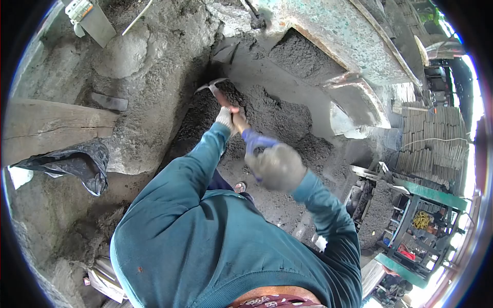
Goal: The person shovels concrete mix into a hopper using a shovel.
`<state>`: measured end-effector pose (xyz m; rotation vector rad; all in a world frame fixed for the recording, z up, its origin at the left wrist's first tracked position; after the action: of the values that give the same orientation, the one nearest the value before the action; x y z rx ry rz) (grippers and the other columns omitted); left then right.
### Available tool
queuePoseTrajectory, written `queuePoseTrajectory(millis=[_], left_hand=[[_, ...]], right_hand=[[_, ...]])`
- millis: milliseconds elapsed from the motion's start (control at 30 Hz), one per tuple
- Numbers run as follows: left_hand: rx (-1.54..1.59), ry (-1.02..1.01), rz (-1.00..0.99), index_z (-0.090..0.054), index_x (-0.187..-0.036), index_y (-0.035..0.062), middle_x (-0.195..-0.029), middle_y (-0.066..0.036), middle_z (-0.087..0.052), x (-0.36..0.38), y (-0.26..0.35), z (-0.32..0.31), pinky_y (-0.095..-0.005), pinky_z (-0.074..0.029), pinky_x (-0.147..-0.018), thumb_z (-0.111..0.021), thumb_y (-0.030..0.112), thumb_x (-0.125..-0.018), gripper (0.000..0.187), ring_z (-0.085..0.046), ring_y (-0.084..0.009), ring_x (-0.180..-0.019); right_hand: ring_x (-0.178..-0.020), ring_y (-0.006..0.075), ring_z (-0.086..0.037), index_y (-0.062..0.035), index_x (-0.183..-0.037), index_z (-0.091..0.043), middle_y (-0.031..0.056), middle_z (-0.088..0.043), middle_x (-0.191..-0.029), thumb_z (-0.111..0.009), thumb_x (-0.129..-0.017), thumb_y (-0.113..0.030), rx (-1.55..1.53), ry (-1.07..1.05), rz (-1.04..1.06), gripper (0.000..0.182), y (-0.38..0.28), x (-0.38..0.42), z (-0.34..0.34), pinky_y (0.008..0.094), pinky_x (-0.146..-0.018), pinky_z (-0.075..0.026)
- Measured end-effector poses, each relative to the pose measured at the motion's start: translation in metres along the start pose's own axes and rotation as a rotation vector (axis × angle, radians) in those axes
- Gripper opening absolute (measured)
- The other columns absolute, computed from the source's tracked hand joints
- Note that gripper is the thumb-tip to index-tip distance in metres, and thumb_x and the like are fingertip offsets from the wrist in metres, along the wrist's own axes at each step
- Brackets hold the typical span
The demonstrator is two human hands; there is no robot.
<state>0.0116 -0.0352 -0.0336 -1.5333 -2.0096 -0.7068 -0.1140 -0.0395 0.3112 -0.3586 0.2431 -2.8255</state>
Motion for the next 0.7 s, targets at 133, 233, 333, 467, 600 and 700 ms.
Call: queuePoseTrajectory(millis=[133, 233, 333, 467, 600, 700], left_hand=[[0.094, 0.102, 0.112, -0.045, -0.087, 0.0080, -0.074, -0.017, -0.050, 0.024, -0.013, -0.014, -0.0583, -0.049, -0.073, -0.063, 0.014, -0.071, 0.025, -0.053, -0.0371, -0.068], [0.199, 0.361, 0.112, -0.045, -0.088, 0.0108, -0.069, -0.013, -0.047, 0.039, -0.022, -0.053, -0.0512, -0.048, -0.062, -0.054, 0.011, -0.072, 0.018, -0.049, -0.0301, -0.058], [0.399, 0.210, 0.078, -0.048, -0.075, 0.0147, -0.062, -0.005, -0.046, 0.014, -0.048, -0.054, -0.0499, -0.050, -0.062, -0.050, 0.013, -0.078, 0.004, -0.048, -0.0257, -0.054], [0.601, 0.130, -0.023, -0.051, -0.064, 0.0118, -0.059, -0.006, -0.049, 0.047, -0.048, -0.077, -0.0467, -0.052, -0.072, -0.061, 0.015, -0.074, 0.015, -0.049, -0.0258, -0.055], [0.540, -0.073, -0.065, -0.054, -0.069, 0.0103, -0.064, -0.007, -0.054, 0.044, -0.018, -0.070, -0.0474, -0.054, -0.078, -0.064, 0.019, -0.079, 0.016, -0.057, -0.0268, -0.065], [0.169, 0.196, 0.157, -0.056, -0.088, 0.0064, -0.077, -0.011, -0.060, 0.001, -0.024, -0.004, -0.0472, -0.054, -0.074, -0.064, 0.023, -0.087, 0.019, -0.058, -0.0296, -0.070]], right_hand=[[-0.058, 0.0210, -0.065, -0.0072, -0.106, -0.064, 0.0020, -0.064, -0.061, -0.065, -0.077, -0.017, 0.017, -0.184, -0.043, 0.031, -0.011, 0.012, 0.020, 0.0403, -0.065, -0.052], [-0.075, 0.0220, -0.068, -0.0078, -0.109, -0.065, 0.0055, -0.065, -0.065, -0.068, -0.075, -0.019, 0.037, -0.065, -0.109, 0.036, 0.004, 0.029, 0.079, 0.0368, -0.072, -0.051], [-0.089, 0.0235, -0.067, -0.0056, -0.123, -0.061, 0.0110, -0.068, -0.088, -0.071, -0.077, -0.021, 0.070, 0.210, -0.308, 0.050, 0.039, 0.062, 0.102, 0.0369, -0.083, -0.053], [-0.087, 0.0205, -0.065, -0.0005, -0.142, -0.044, 0.0132, -0.066, -0.106, -0.069, -0.080, -0.013, -0.600, 0.635, -0.685, 0.068, 0.062, 0.093, 0.110, 0.0336, -0.084, -0.055], [-0.072, 0.0156, -0.064, 0.0052, -0.143, -0.036, 0.0139, -0.066, -0.092, -0.064, -0.082, -0.007, -0.868, 0.607, -1.027, 0.069, 0.079, 0.068, 0.069, 0.0297, -0.068, -0.056], [-0.070, 0.0225, -0.065, -0.0061, -0.132, -0.046, 0.0147, -0.063, -0.092, -0.062, -0.082, -0.003, -1.445, 0.923, -1.101, 0.054, 0.082, 0.037, -0.077, 0.0370, -0.067, -0.056]])
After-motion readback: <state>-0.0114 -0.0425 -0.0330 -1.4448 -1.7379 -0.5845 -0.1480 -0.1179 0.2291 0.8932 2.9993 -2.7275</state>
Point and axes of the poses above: each hand's wrist, its own x-axis away from the middle knuckle, its own z-axis out of the back of the hand, y = z × x, the point moved 5 cm from there along -x, towards the middle knuckle
